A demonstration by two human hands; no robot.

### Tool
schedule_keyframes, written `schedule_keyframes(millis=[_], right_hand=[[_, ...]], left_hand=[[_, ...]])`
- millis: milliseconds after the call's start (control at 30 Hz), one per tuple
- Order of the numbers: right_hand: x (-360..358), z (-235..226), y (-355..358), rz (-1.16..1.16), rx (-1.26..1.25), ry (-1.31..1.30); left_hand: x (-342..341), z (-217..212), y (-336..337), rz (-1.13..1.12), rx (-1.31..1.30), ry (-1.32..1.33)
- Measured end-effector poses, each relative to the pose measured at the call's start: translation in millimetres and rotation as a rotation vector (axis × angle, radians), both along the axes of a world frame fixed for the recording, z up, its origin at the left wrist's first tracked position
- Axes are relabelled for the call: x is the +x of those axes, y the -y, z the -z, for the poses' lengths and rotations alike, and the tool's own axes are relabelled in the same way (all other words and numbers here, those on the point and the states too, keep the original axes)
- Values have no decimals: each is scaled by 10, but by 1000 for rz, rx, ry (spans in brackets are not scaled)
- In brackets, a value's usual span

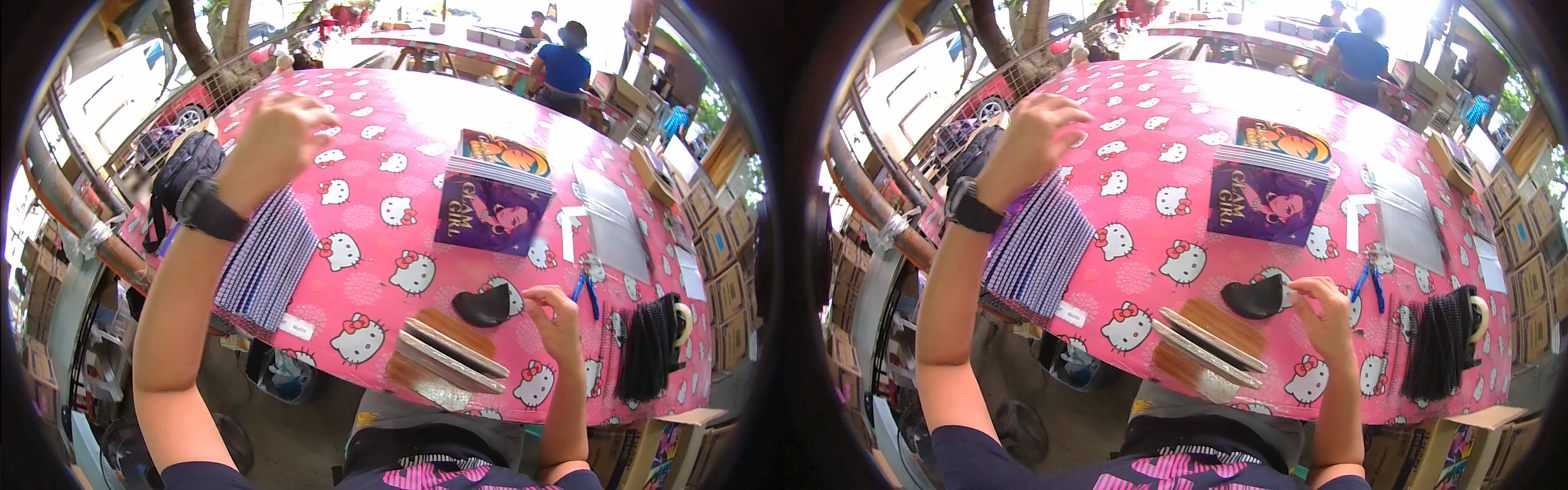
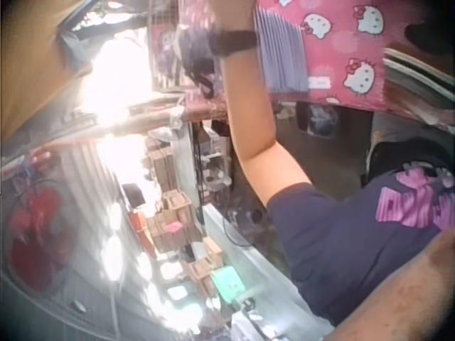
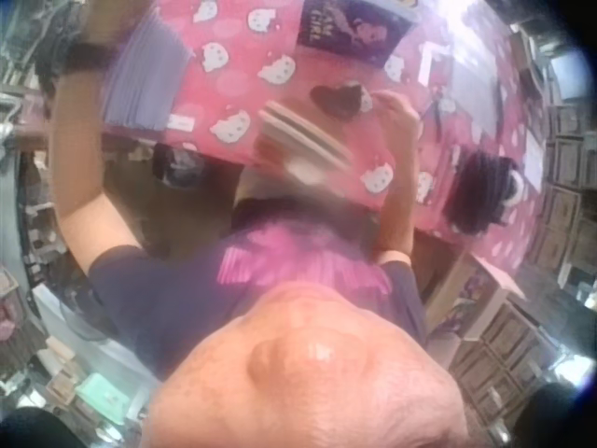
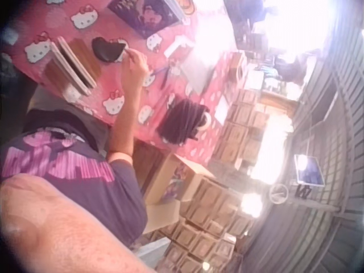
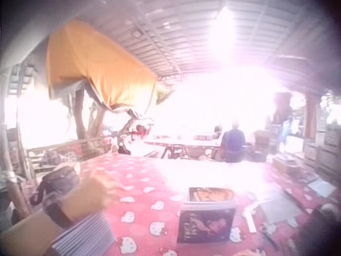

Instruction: The person inserts a spiral binding into a notebook, uses pliers to trim the excess wire, and places the completed notebook on a stack on the table.

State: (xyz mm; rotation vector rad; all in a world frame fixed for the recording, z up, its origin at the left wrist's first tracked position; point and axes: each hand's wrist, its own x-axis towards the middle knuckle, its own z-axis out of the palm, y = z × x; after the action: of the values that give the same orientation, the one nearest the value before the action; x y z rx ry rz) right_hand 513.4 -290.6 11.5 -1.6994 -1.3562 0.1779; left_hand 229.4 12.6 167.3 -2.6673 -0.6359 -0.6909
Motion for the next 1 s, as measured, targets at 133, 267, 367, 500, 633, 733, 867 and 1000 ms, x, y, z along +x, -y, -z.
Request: schedule_keyframes(millis=[133, 267, 367, 500, 633, 733, 867, 1000], right_hand=[[-163, 24, 42, -104, -16, -17], [-268, 0, 215, -175, 0, -30], [-188, 58, 500, -162, -14, -29], [-30, 99, 976, -28, -66, -129], [6, 176, 1149, 39, -40, -208], [-40, 197, 1080, 6, -8, -160], [-202, 152, 812, 233, 264, -170], [-520, -17, 593, 222, 472, -280]], left_hand=[[1010, 377, 261, 290, -107, -119], [1818, 1001, 262, 301, -94, -32], [2209, 1382, 112, 291, -116, 125], [2371, 1341, 55, 236, -226, 32], [2351, 1102, 190, 151, -261, 32], [2159, 1019, 250, 271, -299, 262], [1516, 432, 830, 543, -310, 359], [739, -54, 1528, 627, -254, 219]])
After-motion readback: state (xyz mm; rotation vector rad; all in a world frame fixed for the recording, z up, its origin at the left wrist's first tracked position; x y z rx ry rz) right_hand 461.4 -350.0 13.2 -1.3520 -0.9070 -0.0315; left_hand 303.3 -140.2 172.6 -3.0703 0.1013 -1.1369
